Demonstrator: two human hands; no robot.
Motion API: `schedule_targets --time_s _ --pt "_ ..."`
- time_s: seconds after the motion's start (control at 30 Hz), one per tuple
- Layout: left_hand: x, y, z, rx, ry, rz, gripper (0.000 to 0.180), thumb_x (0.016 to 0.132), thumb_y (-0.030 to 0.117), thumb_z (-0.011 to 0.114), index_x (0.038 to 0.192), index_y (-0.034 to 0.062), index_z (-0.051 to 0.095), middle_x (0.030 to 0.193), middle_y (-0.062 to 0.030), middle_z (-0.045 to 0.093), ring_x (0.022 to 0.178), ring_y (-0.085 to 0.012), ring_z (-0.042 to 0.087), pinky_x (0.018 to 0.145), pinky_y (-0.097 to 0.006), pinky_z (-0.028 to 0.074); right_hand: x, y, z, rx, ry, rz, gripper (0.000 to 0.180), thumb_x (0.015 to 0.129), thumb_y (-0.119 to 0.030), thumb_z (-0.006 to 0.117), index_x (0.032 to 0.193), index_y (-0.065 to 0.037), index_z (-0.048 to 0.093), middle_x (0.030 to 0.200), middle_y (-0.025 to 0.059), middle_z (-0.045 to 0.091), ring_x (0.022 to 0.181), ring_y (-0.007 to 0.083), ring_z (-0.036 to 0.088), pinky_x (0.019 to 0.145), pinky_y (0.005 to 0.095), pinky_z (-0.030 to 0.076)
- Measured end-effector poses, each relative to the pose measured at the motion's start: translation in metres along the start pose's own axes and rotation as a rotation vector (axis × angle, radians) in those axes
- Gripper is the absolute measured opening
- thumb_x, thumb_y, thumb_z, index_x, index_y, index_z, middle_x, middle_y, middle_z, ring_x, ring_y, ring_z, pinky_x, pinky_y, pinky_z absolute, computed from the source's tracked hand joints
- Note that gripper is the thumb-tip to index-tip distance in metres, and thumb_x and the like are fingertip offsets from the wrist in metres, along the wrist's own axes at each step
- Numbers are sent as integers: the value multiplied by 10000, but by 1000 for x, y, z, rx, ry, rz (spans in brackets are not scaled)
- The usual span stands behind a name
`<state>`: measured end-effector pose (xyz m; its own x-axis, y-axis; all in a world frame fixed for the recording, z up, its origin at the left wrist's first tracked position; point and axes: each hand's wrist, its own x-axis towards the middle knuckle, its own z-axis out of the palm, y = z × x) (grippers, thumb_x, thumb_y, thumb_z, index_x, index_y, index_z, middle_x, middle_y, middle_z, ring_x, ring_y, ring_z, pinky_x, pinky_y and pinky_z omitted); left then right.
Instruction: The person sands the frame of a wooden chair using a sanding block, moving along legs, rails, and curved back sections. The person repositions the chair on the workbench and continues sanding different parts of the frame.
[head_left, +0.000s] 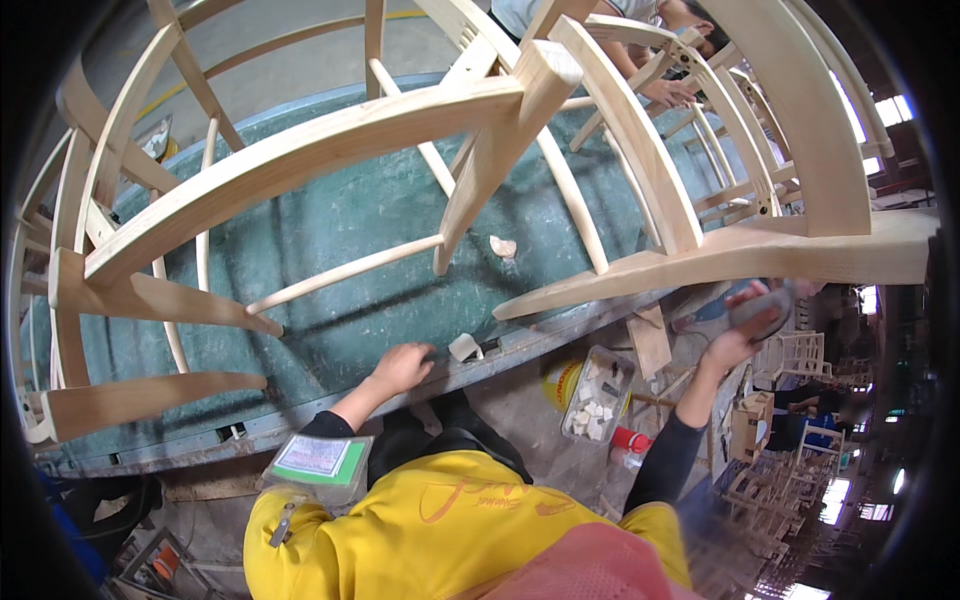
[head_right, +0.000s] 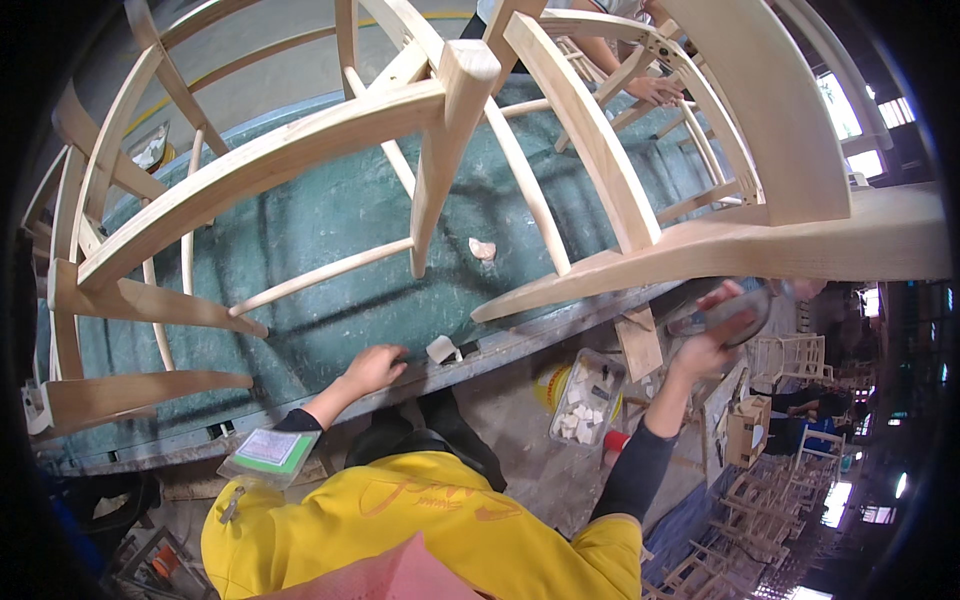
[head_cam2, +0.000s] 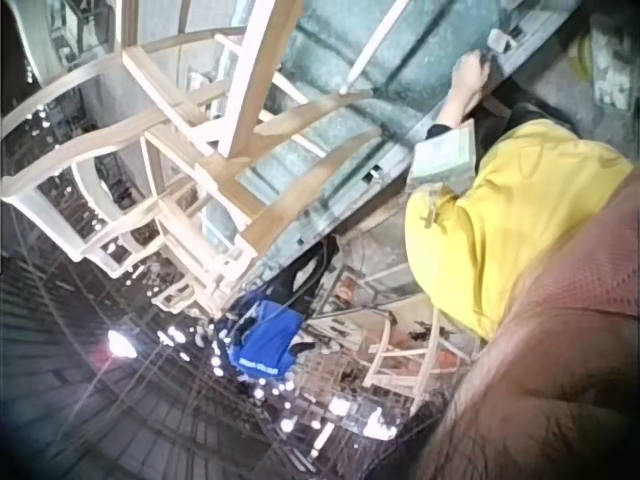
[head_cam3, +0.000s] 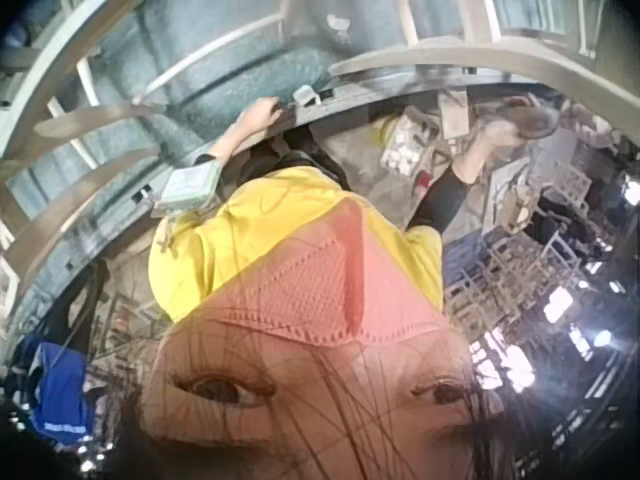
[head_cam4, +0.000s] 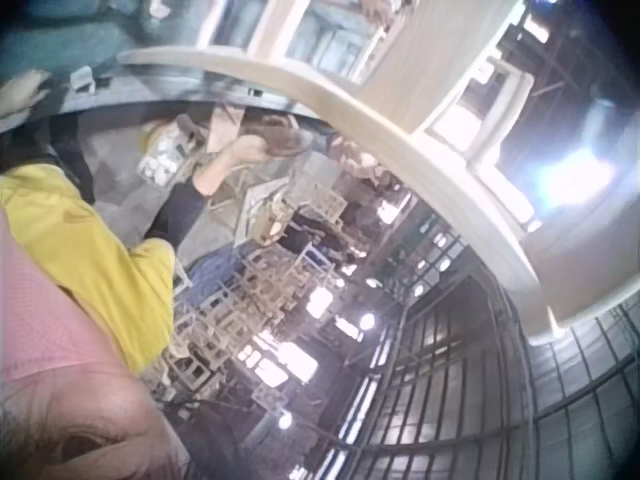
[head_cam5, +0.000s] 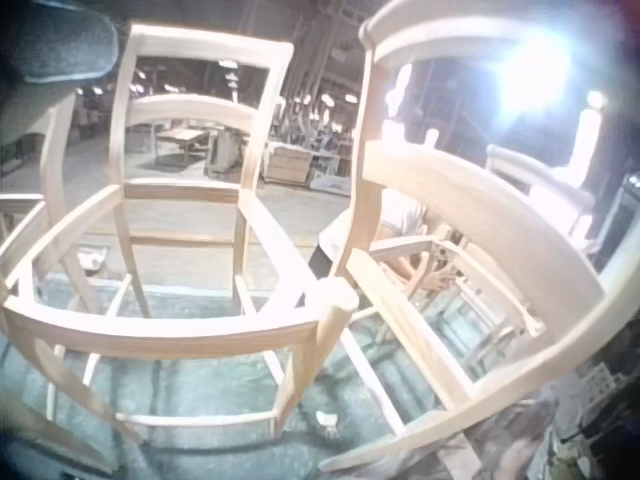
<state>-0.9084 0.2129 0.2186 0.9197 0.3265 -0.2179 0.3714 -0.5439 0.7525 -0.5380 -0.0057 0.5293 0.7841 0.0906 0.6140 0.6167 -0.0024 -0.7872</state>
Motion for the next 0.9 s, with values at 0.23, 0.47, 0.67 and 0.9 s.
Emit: schedule_targets --time_s 0.23,0.47,0.67,0.9 --pt "21 5 -28 -113 234 -53 315 876 208 649 1140 36 648 1059 -176 687 989 -392 647 837 -472 516 123 52 -5 220 -88 -92 392 998 -241 524 1314 -9 523 1131 123 649 1008 257 624 869 380 484" --pt "10 -2 17 -238 164 -96 318 871 188 656 1146 28 661 1050 -180 696 982 -382 658 850 -464 519 113 -25 115 -498 -647 178 579 1009 -582 457 1086 -64 703 743 -18 649 600 36 499 568 205 418" --pt "12 -4 43 -283 37 -148 309 883 190 646 1144 24 661 1038 -195 696 977 -392 660 842 -466 520 110 -28 112 -456 -512 137 607 1011 -577 456 1074 -28 707 731 8 660 603 49 519 563 211 435" --pt "85 1 41 -337 233 56 300 890 197 644 1149 46 658 1062 -188 695 981 -391 659 826 -448 527 117 -30 103 -378 -345 51 654 1019 -586 411 1093 -1 693 763 54 675 616 91 565 606 246 509"
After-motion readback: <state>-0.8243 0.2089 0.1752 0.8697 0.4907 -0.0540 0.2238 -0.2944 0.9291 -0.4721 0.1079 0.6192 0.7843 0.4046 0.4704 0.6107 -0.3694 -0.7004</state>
